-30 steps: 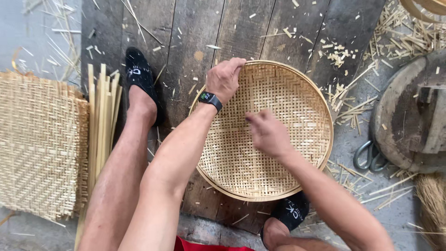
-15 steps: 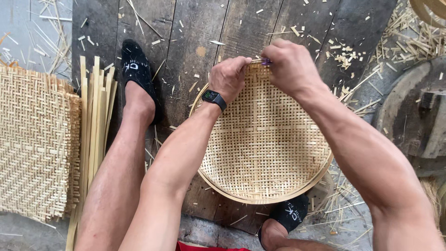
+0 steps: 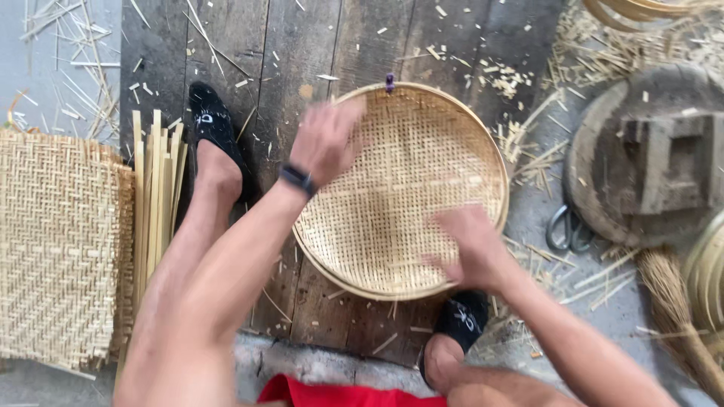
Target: The person assembles a round woven basket by fitting a circular bamboo rim onto a pre-woven base, securing it with a clip, and trimming excess strands with shears. The person repeats the process for a second basket, using a wooden block to press the rim into place.
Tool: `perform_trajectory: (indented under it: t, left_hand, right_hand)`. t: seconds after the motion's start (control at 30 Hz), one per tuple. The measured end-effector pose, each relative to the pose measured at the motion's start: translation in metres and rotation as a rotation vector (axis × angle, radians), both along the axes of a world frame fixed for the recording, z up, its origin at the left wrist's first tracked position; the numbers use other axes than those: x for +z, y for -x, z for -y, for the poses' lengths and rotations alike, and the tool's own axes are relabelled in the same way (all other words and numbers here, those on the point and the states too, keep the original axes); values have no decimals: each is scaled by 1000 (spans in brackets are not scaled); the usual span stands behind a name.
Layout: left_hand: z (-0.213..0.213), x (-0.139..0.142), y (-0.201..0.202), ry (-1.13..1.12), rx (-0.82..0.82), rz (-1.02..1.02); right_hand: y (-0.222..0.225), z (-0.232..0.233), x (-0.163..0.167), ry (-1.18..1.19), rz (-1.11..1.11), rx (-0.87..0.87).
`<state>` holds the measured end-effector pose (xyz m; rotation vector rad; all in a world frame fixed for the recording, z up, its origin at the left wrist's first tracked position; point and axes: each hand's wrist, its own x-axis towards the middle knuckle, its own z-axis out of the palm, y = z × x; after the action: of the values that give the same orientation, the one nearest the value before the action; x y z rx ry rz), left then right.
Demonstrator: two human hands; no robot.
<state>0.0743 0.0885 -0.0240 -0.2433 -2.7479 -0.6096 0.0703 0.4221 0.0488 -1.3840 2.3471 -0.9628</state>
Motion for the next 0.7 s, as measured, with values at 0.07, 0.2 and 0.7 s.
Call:
perform_trajectory:
  t: [0.07,0.2,0.7]
  left_hand:
    - [-17,18,-61,39,-284,288]
    - [-52,36,-192,180,-579,682]
    - [-60,0,-233,130,-381,289]
  right_hand:
    - [-44,-33,-1,24,71,93]
    - [-94,-65,-24,29,30,76]
    - [-103,-69,-49,67,100,41]
